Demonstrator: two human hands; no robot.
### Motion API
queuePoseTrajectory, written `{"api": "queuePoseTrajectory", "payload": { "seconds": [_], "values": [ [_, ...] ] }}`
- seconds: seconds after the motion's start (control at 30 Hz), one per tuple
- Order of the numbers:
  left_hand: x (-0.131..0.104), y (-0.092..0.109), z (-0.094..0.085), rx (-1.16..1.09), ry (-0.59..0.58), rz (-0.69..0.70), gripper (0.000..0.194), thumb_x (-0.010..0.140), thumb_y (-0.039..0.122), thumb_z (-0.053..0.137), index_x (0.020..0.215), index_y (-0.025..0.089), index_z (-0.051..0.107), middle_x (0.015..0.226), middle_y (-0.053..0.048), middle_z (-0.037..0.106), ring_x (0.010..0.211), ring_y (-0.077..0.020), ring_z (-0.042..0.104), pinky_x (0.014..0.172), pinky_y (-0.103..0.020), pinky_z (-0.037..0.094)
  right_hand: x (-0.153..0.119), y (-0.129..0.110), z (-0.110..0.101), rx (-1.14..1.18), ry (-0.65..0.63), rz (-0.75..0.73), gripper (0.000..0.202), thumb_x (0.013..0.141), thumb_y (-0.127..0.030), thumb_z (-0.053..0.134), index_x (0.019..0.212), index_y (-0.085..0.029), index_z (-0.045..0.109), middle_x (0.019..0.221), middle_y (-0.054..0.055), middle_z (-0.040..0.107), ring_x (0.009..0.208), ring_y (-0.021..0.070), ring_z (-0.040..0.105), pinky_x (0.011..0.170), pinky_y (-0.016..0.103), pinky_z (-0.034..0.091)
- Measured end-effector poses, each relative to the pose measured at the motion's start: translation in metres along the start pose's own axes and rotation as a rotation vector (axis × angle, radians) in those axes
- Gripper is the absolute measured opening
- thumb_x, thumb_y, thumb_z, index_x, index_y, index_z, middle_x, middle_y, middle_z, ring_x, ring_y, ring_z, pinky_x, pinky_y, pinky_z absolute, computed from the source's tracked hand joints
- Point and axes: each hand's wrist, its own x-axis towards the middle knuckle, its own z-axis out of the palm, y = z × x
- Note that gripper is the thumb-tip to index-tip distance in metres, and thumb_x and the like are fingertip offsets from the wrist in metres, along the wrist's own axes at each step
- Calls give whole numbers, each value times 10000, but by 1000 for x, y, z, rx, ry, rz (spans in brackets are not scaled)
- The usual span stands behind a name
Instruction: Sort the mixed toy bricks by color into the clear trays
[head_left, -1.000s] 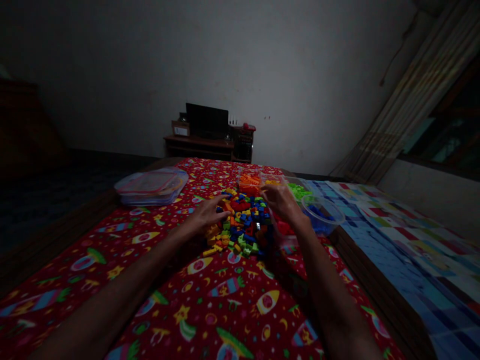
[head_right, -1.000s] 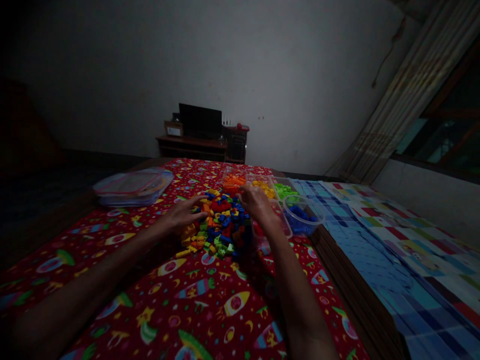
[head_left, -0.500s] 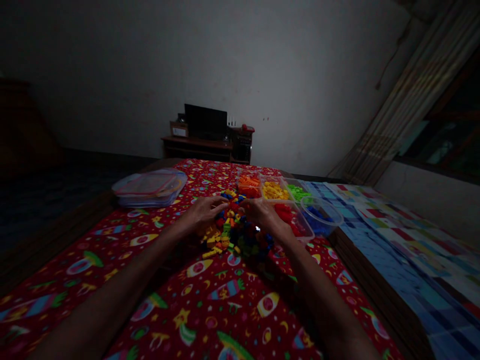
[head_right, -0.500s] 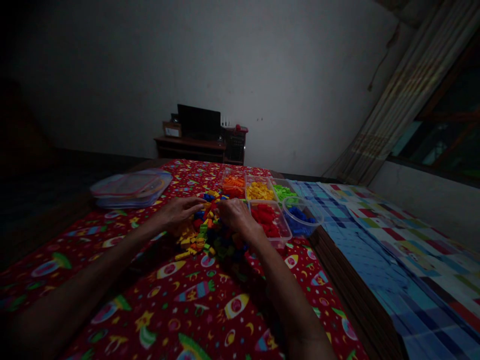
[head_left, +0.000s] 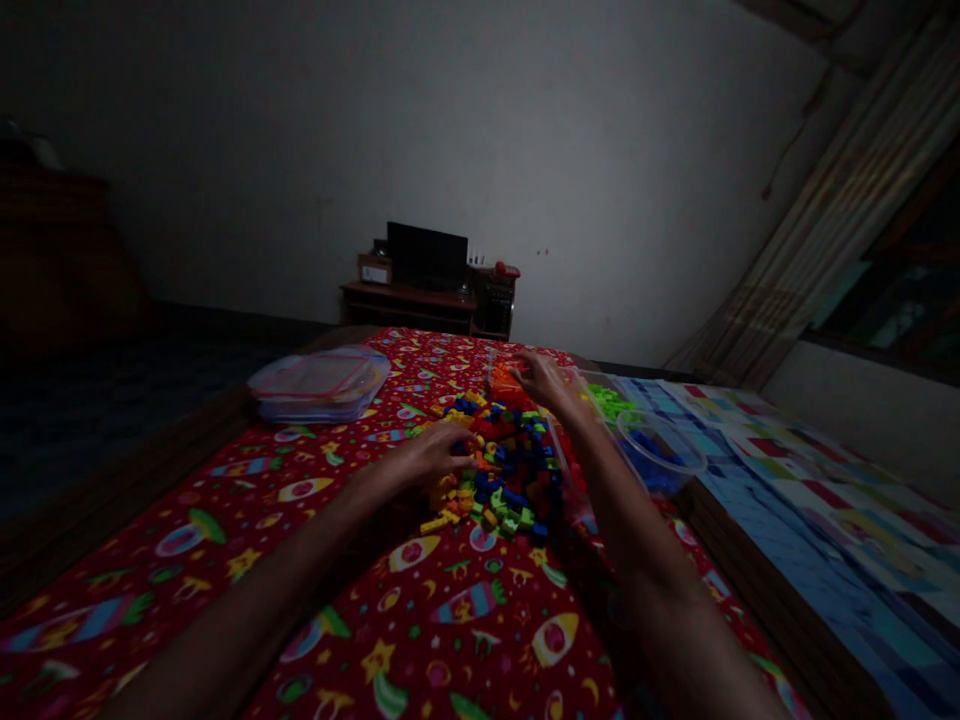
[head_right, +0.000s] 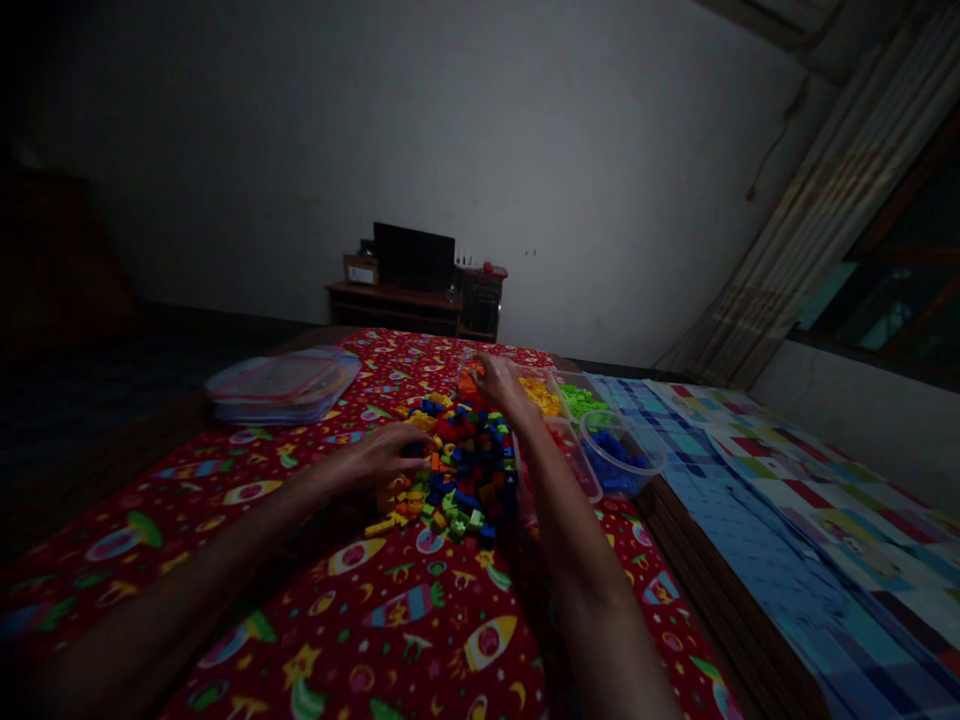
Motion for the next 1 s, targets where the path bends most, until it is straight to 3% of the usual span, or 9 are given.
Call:
{"api": "queuePoseTrajectory", "payload": {
  "seconds": [0.2,0.4,0.5,0.67,0.8,1.0],
  "values": [
    [-3,-1,5,99,-18,41,226,777,260,629,990,199,675,1013,-65,663,1005,-219,591,885,-299,463,-51,-25,21,-15,-248,-131,205,784,-71,528,851,-116,716,730,32,662,642,100,542,570,192,320],
    [-1,0,-3,99,-49,-41,232,696,119,541,856,197,690,899,-37,688,883,-198,620,796,-267,475,-84,-49,31,-70,-434,-242,209,857,-281,581,992,-180,706,851,62,692,752,155,611,624,220,358],
    [-2,3,-10,72,-60,-102,258,681,113,518,839,210,696,860,-18,704,800,-182,631,727,-245,482,-96,-53,38,-182,-403,-256,279,874,-342,580,1097,-197,665,997,101,682,906,202,623,723,256,399],
    [-5,10,-20,34,-72,-67,245,722,118,521,855,209,706,881,-19,708,834,-178,635,770,-246,478,-102,-48,46,-224,-351,-215,283,923,-237,488,1167,-168,614,1099,134,650,1004,210,602,822,287,412],
    [-7,22,-12,79,-42,67,180,759,173,597,902,201,703,964,-58,679,954,-212,603,862,-290,459,-100,-51,37,-252,-419,-168,294,923,-244,474,1169,-164,613,1109,144,658,1034,231,609,822,302,432],
    [-9,44,-1,271,-77,46,182,763,195,643,938,162,674,972,-109,643,946,-254,571,841,-349,454,-96,-52,26,-281,-501,-161,344,876,-114,426,1153,-162,624,1071,152,676,1038,243,630,785,297,465]
  ]
}}
